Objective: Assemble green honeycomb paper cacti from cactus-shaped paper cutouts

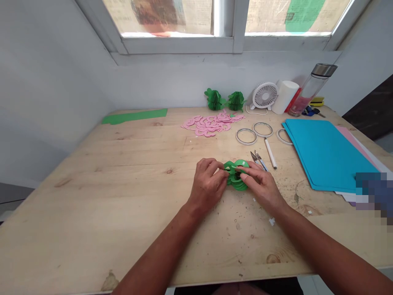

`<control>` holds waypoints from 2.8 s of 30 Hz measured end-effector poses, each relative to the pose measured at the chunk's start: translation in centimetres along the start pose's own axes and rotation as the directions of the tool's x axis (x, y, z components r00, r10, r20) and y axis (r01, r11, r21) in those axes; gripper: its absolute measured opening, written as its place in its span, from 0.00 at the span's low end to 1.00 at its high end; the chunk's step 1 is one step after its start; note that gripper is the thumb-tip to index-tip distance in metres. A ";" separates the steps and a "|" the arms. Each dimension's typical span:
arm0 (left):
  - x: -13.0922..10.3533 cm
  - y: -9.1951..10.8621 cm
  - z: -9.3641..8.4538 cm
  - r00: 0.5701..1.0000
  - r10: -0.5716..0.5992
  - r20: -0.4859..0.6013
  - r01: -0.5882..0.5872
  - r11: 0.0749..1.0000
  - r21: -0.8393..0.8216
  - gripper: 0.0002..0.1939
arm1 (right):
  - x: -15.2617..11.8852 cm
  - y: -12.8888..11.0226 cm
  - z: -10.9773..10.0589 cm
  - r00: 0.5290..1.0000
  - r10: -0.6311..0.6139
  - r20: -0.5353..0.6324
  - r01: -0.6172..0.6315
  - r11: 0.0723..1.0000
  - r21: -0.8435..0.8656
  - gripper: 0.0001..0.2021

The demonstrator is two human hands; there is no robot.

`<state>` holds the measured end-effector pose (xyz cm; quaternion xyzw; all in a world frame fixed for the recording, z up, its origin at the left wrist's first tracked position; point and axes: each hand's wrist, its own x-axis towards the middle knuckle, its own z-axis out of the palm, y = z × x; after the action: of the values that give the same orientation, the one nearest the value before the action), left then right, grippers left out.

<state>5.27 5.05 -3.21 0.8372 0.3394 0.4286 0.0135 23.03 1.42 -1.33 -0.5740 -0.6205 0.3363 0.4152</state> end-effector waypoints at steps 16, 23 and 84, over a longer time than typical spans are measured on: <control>-0.4 0.4 0.1 0.973 -0.224 0.046 0.228 0.966 -0.121 0.05 | 0.1 0.4 0.1 1.000 0.002 -0.004 -0.002 0.998 0.067 0.13; -0.5 0.4 0.3 0.965 -0.239 0.106 0.249 0.965 -0.086 0.11 | 0.2 0.8 0.2 0.998 -0.010 -0.068 0.011 1.000 0.015 0.11; 0.1 2.3 0.2 0.984 -0.168 0.062 0.177 0.960 -0.218 0.06 | -0.6 -0.7 0.0 0.962 -0.239 0.130 0.272 0.878 -0.394 0.10</control>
<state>6.73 3.38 -2.54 0.8066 0.3606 0.4431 0.1517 22.68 0.76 -0.76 -0.5476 -0.7627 0.1637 0.3026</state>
